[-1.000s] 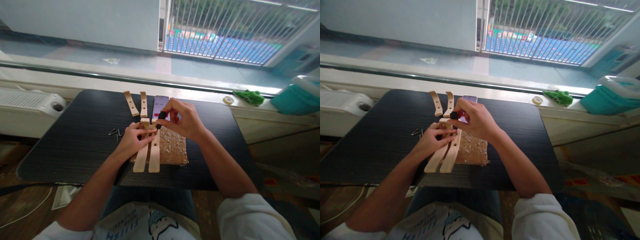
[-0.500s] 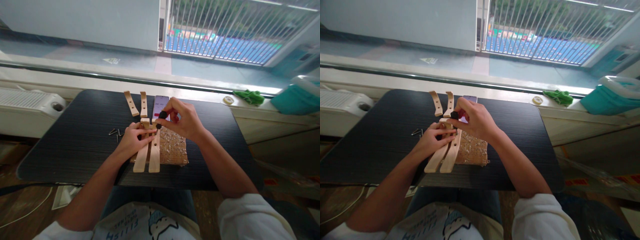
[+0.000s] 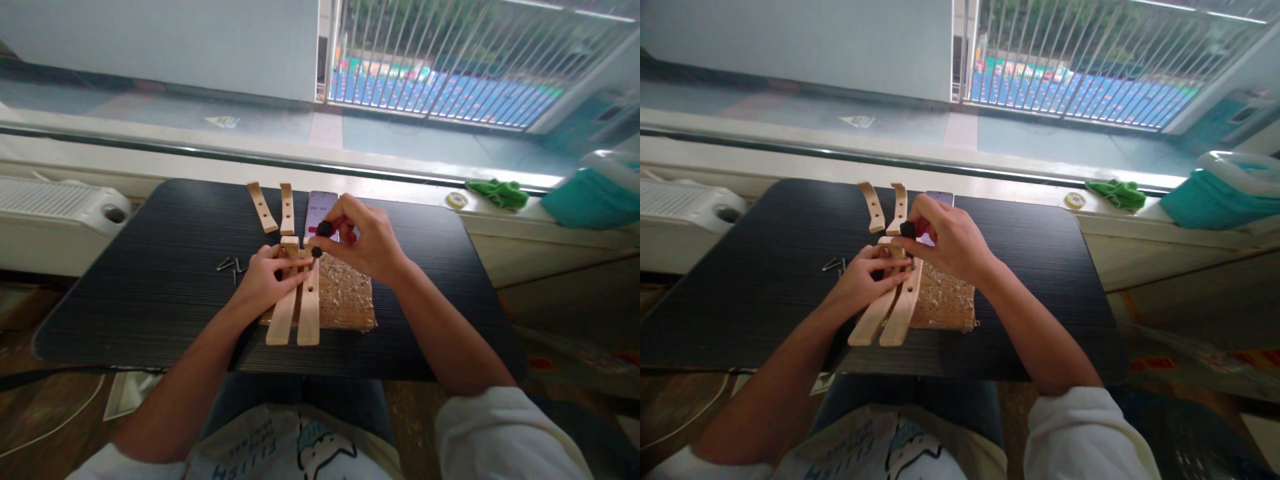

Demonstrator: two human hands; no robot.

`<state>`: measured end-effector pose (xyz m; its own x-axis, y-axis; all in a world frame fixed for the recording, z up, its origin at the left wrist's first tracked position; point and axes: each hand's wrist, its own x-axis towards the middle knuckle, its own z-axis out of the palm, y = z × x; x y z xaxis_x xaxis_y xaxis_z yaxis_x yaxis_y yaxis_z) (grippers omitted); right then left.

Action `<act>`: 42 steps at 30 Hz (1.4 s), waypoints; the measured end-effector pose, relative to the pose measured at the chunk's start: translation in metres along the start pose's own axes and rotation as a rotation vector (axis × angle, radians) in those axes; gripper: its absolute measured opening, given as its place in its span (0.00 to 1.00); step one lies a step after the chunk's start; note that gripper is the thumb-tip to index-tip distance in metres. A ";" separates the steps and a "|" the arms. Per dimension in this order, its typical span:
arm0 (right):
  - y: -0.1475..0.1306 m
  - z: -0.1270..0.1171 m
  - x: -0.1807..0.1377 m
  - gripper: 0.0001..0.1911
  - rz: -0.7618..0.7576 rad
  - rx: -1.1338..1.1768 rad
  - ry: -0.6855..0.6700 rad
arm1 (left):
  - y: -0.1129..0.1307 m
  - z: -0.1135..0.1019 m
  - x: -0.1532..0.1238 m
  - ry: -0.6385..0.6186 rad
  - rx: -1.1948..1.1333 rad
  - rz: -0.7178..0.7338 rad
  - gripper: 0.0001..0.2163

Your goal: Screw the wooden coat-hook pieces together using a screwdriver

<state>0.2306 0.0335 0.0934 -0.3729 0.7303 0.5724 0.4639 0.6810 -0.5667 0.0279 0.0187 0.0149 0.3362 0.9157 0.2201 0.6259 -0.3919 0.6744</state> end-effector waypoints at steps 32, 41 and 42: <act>0.003 -0.022 0.003 0.08 -0.159 -0.025 -0.216 | 0.001 -0.001 0.001 -0.026 0.007 -0.015 0.11; 0.001 -0.021 0.002 0.10 -0.070 0.068 -0.268 | 0.001 -0.001 0.001 -0.017 0.001 -0.019 0.11; 0.001 -0.021 0.002 0.10 -0.063 0.093 -0.270 | 0.001 -0.001 0.001 -0.018 0.002 -0.022 0.11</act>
<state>0.2469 0.0343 0.1061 -0.6045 0.6662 0.4367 0.3619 0.7181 -0.5944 0.0279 0.0193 0.0165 0.3348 0.9224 0.1928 0.6348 -0.3720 0.6772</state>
